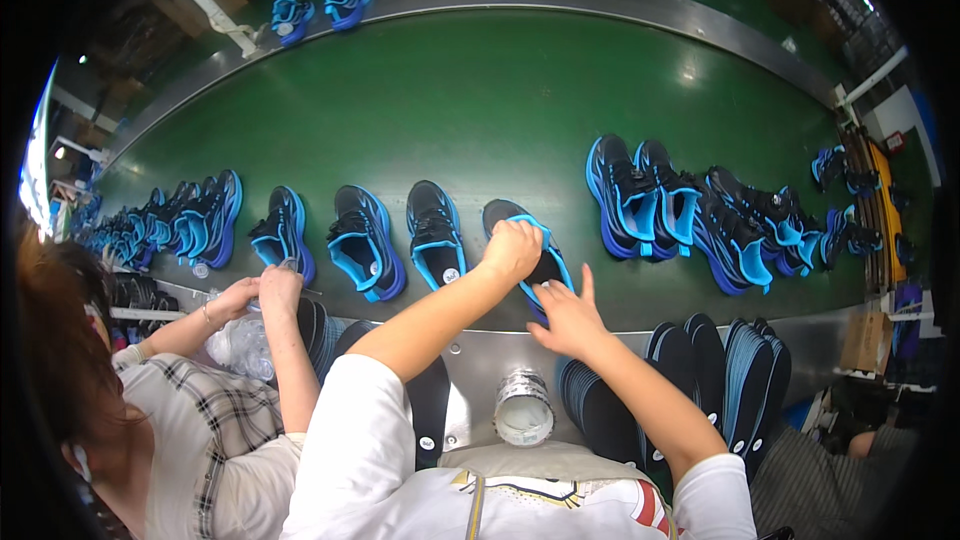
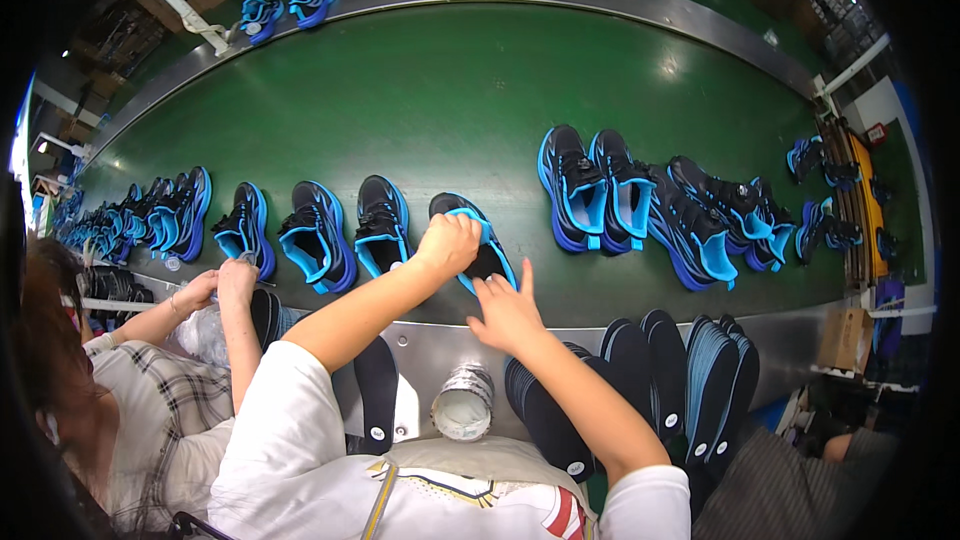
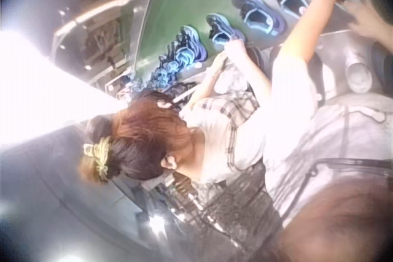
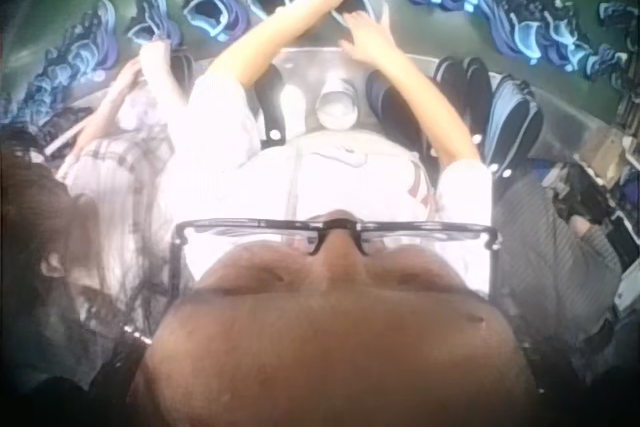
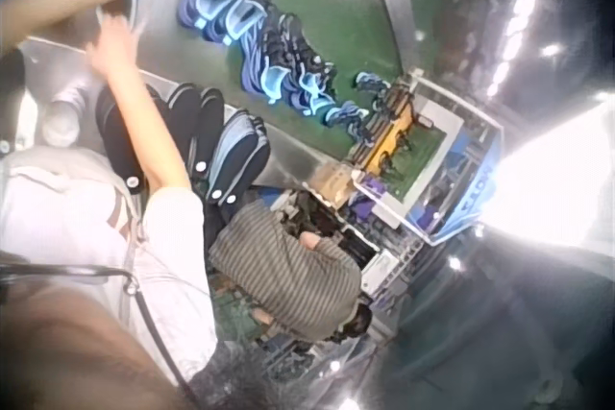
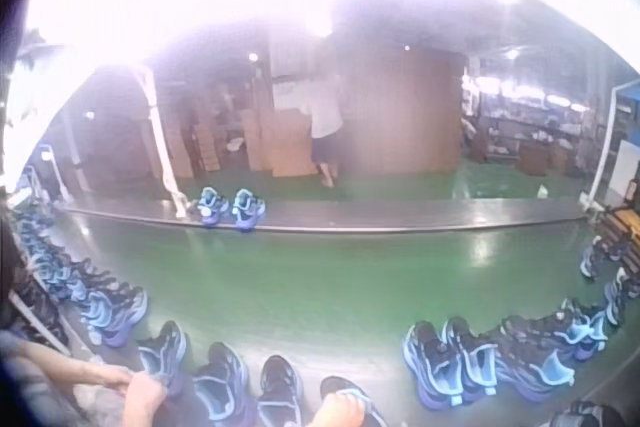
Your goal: The person places blue insoles into black and blue sneakers on a production line, then retrieves more insoles from a storage rack and continues the task.
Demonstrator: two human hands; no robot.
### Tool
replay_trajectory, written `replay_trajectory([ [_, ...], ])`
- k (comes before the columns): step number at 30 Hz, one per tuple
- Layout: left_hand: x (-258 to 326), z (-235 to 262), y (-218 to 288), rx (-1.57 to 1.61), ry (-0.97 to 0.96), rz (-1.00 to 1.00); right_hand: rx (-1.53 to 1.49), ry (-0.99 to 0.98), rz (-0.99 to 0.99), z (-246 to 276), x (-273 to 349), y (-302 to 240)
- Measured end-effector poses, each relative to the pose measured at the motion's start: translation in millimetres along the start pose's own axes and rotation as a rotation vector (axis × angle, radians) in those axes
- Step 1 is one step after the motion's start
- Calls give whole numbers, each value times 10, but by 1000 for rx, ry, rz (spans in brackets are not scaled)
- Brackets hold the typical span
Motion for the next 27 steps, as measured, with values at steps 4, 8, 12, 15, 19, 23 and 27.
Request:
replay_trajectory([
  [4,115,3,-49,-43,38,-80,-97,266,-53,255,651,-102],
  [8,124,96,-279,337,1,44,-115,312,-162,362,1129,-344],
  [12,193,527,-649,995,100,349,-156,393,-220,296,1643,-379],
  [15,426,872,-624,1621,267,450,-204,379,-265,187,1774,-344],
  [19,1120,1032,-189,1868,388,434,-216,409,-221,234,1563,-421],
  [23,1579,1058,736,1516,210,392,-456,483,-299,53,1189,-100],
  [27,1797,1014,1188,1050,180,190,-276,533,-162,241,545,28],
])
Point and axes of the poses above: each hand's wrist, its own x-axis away from the middle knuckle, its own z-axis out of the back of the hand, y = z × x, the point moved 4 cm from there along -x, towards the middle knuckle, and after that the axes turned 5 degrees about x, right-handed, at the moved point
